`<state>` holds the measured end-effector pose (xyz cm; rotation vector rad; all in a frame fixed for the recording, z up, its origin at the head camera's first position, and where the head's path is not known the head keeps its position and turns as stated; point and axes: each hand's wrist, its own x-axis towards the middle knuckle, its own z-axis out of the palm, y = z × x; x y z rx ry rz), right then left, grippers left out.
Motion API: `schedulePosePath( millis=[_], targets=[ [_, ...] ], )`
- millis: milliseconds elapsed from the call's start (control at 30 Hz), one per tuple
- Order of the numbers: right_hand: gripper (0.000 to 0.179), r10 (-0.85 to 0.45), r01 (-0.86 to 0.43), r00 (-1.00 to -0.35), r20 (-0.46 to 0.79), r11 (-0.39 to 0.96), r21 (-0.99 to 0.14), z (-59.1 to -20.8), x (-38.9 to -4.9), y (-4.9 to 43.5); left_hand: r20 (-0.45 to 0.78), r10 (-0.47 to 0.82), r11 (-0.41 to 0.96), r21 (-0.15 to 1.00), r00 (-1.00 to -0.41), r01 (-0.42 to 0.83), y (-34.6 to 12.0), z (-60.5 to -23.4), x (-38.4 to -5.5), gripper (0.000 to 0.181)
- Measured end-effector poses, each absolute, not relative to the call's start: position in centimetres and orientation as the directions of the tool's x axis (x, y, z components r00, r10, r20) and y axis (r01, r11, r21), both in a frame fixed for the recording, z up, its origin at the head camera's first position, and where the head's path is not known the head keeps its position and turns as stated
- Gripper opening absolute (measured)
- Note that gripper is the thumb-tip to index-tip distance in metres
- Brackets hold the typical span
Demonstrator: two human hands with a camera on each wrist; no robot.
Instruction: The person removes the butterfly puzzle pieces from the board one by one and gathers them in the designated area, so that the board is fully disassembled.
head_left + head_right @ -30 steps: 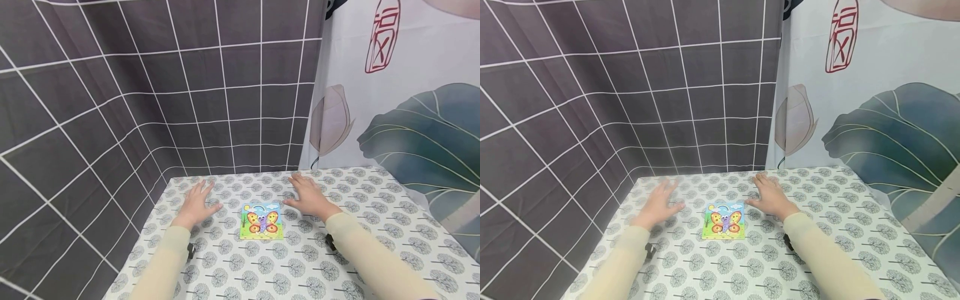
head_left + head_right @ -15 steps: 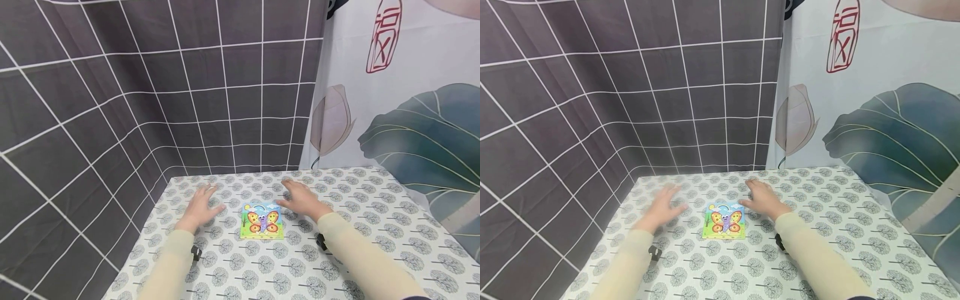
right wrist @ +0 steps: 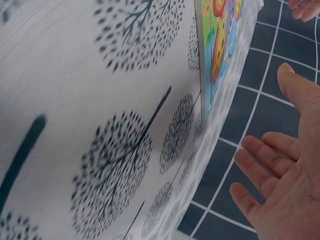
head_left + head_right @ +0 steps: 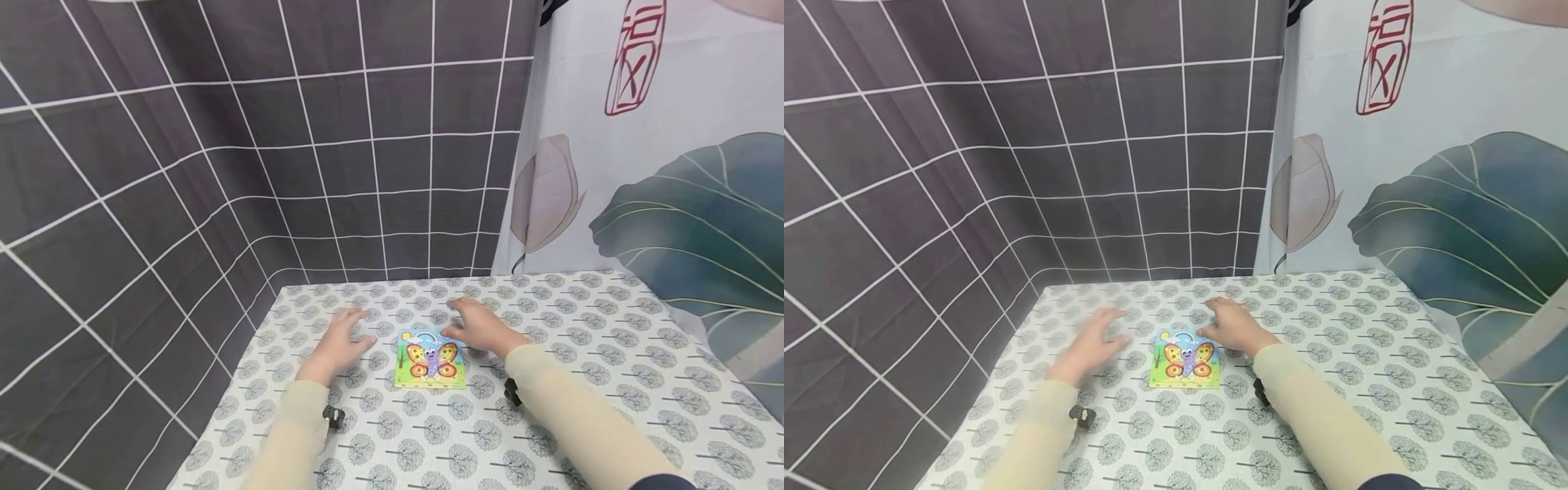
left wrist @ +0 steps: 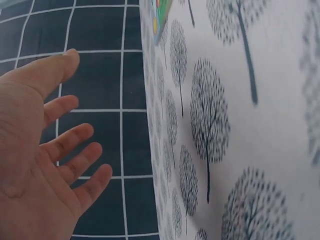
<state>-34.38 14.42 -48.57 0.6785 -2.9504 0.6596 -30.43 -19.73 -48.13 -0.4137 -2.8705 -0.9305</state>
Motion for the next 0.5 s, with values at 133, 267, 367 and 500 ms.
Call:
schedulePosePath(
  millis=[133,267,367,500],
  targets=[
    [0.076,-0.42,-0.43,-0.9,0.117,0.81,-0.399,-49.0,-34.8,13.6,0.164,0.249,0.77,0.565,-0.955,0.298,-18.7,-48.5,-29.9,0.059],
    [0.073,-0.435,-0.428,-0.896,0.089,0.794,-0.432,-49.3,-35.0,12.8,0.133,0.301,0.751,0.577,-0.944,0.321,-17.6,-48.9,-29.3,0.056],
    [0.07,-0.445,-0.427,-0.893,0.068,0.79,-0.44,-49.4,-35.1,12.1,0.106,0.348,0.737,0.584,-0.932,0.341,-16.8,-49.4,-29.0,0.055],
    [0.063,-0.457,-0.431,-0.888,0.056,0.784,-0.447,-49.4,-35.0,11.3,0.075,0.383,0.718,0.603,-0.921,0.348,-16.0,-50.0,-28.8,0.054]
  ],
)
